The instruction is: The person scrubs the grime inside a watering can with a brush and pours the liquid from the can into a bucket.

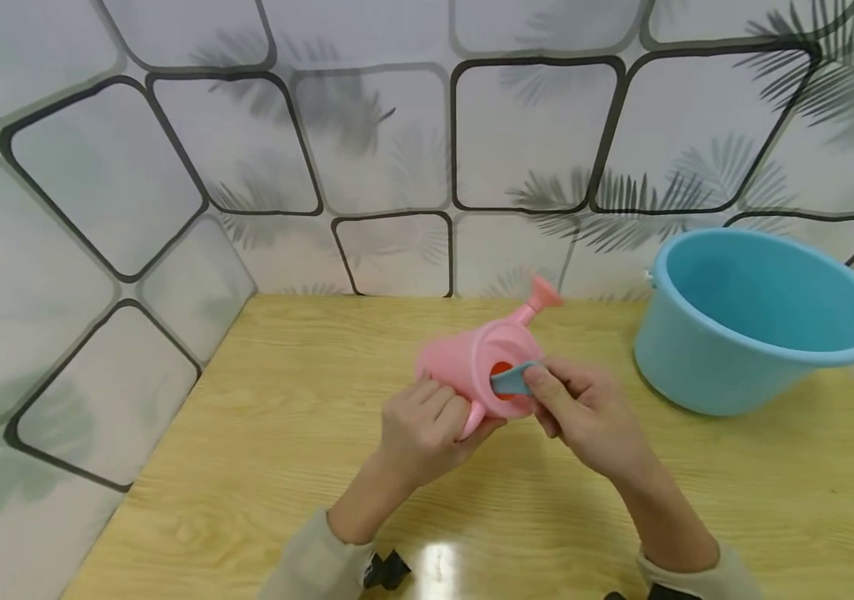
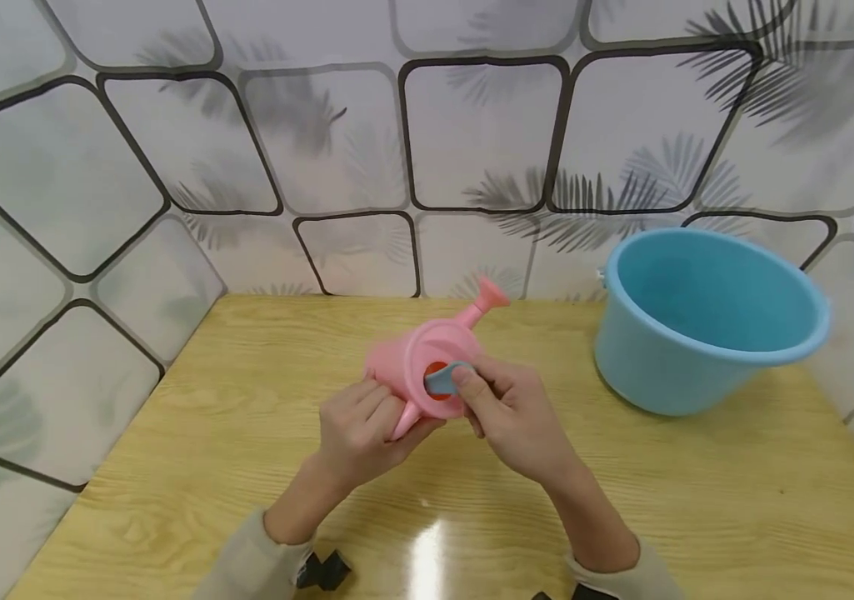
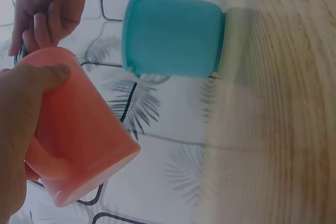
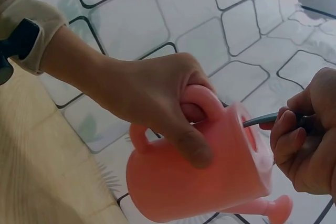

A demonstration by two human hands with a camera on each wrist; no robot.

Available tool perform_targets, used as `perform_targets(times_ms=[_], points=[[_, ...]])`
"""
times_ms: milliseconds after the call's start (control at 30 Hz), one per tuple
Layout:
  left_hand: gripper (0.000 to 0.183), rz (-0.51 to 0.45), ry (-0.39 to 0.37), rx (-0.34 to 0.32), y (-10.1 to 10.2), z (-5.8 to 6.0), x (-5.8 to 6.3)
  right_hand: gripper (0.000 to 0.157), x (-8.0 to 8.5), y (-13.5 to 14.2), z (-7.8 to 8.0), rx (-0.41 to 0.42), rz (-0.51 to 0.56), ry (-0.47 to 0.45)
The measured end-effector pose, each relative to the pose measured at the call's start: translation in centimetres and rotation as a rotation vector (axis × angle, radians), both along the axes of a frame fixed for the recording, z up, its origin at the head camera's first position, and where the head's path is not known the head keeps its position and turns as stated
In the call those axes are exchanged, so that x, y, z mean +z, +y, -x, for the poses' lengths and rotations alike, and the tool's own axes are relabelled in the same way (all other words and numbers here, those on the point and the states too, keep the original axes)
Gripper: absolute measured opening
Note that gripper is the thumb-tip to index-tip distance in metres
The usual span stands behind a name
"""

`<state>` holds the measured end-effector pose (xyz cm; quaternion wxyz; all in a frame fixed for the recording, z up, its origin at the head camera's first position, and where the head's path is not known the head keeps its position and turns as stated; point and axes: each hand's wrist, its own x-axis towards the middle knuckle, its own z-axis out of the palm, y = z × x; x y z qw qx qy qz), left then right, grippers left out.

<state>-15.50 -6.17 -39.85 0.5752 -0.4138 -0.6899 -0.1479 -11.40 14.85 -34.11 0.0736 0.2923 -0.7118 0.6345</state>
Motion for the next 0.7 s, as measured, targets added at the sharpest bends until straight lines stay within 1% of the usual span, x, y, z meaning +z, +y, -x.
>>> perform_targets(times_ms=[100,167,233,367,433,500,600,700], points=[[0.049,0.006,-0.016,0.014,-0.13,-0.16,0.02,0.029,0.04,0.15,-0.19,-0.037,0.087,-0.003],[0.049,0.004,-0.021,0.025,-0.26,-0.25,0.07,0.031,0.12,0.28,-0.30,-0.045,0.124,-0.003],[0.050,-0.001,-0.007,0.025,-0.31,-0.26,0.08,0.030,0.10,0.08,-0.31,-0.030,0.111,-0.011],[0.051,-0.007,0.001,0.020,-0.23,-0.27,0.11,0.027,0.09,-0.62,-0.28,-0.021,0.028,-0.076],[0.050,-0.015,-0.003,0.023,-0.32,-0.22,0.22,0.027,0.29,-0.59,-0.33,-0.026,0.042,-0.095],[0.050,-0.022,-0.008,0.030,-0.41,-0.18,0.33,0.028,0.50,-0.32,-0.43,-0.037,0.095,-0.119],[0.049,-0.024,0.006,0.042,-0.33,-0.20,0.38,0.029,0.65,-0.26,-0.63,-0.026,0.162,-0.198],[0.048,-0.005,0.022,0.066,-0.06,-0.30,0.27,0.029,0.64,-0.67,-0.85,-0.025,0.139,-0.312]])
